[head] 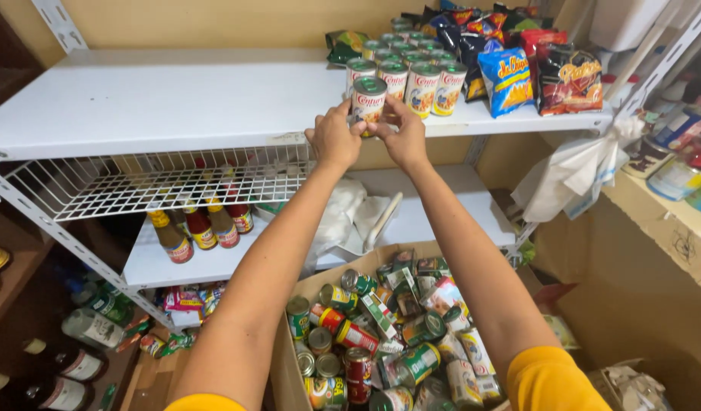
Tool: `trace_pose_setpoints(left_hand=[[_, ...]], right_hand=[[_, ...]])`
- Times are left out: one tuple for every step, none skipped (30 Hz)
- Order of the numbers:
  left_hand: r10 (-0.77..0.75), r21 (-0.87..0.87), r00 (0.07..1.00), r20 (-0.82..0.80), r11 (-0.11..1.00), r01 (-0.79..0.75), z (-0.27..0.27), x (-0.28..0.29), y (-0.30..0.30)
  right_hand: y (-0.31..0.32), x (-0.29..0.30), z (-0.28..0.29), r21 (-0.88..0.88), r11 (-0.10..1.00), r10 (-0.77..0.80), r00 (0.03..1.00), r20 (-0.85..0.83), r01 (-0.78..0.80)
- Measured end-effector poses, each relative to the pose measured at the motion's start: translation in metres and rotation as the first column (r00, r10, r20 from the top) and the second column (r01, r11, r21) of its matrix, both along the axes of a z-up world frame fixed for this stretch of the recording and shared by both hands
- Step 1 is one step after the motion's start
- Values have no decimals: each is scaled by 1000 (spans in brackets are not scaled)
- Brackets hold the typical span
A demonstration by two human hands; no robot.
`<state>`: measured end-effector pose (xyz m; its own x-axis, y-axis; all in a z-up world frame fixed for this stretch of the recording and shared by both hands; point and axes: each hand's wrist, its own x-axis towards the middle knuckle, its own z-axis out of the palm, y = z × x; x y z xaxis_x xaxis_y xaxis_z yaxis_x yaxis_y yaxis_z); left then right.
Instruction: Organizing and stocking various canned goods from a cardboard box onto a wire shelf.
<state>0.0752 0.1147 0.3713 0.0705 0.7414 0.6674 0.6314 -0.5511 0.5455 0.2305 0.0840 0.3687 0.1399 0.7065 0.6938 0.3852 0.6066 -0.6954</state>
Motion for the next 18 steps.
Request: trace_pose_setpoints(left_hand=[[2, 10, 1000, 3, 1000, -2, 6, -1, -4], [20, -39, 999, -47, 999, -22, 11, -3, -8], [35, -86, 995, -97, 995, -44, 17, -4, -11], [37, -76, 995, -93, 996, -44, 15, -3, -7], [41, -75, 995, -93, 996, -48, 14, -2, -4], [47, -72, 994, -94, 996, -54, 14, -1, 1], [51, -59, 995, -91, 997, -56, 16, -3, -3], [40, -107, 994, -105, 993, -51, 22, -4, -5], [29, -154, 993, -117, 987, -47, 27, -5, -8], [34, -132, 993, -112, 990, -49, 25, -4, -3], [38, -131, 993, -109, 990, -52, 22, -3, 1], [42, -131, 993, -107, 990, -56, 19, -2, 5], [47, -111, 994, -102, 992, -58, 21, -1, 10], [54, -90, 994, -96, 994, -63, 17, 1, 12], [62, -69, 994, -91, 995, -68, 13, 2, 15], [64, -64, 994, -89, 995, -70, 17, 2, 11], [78, -108, 990, -119, 990, -91, 22, 2, 8], [90, -154, 985, -150, 982, -113, 25, 2, 4]], right_hand=[[4, 2, -3, 10, 1000, 2, 1000, 3, -2], [7, 4, -6, -11, 999, -52, 998, -19, 52], [11, 5, -9, -32, 994, -106, 994, -40, 105], [10, 5, -7, -22, 994, -105, 994, -38, 104], [9, 5, -4, -41, 986, -165, 986, -30, 164], [9, 3, 0, -57, 973, -223, 975, -23, 222], [8, 4, -3, -45, 975, -220, 975, -23, 219], [10, 5, -1, -50, 956, -287, 958, 27, 288], [12, 5, 0, -51, 933, -352, 933, 75, 356], [11, 3, 3, -29, 935, -351, 934, 72, 354], [10, 2, 6, -50, 924, -373, 923, 88, 379], [8, -1, 7, -71, 912, -396, 913, 102, 403], [11, -2, 13, -51, 915, -395, 913, 98, 401], [9, -4, 13, -76, 904, -412, 905, 108, 420], [9, -5, 12, -102, 893, -427, 896, 118, 439], [11, -6, 13, -96, 894, -426, 897, 117, 437], [13, -7, 13, -88, 884, -445, 885, 139, 458], [14, -7, 13, -81, 874, -463, 871, 163, 480]])
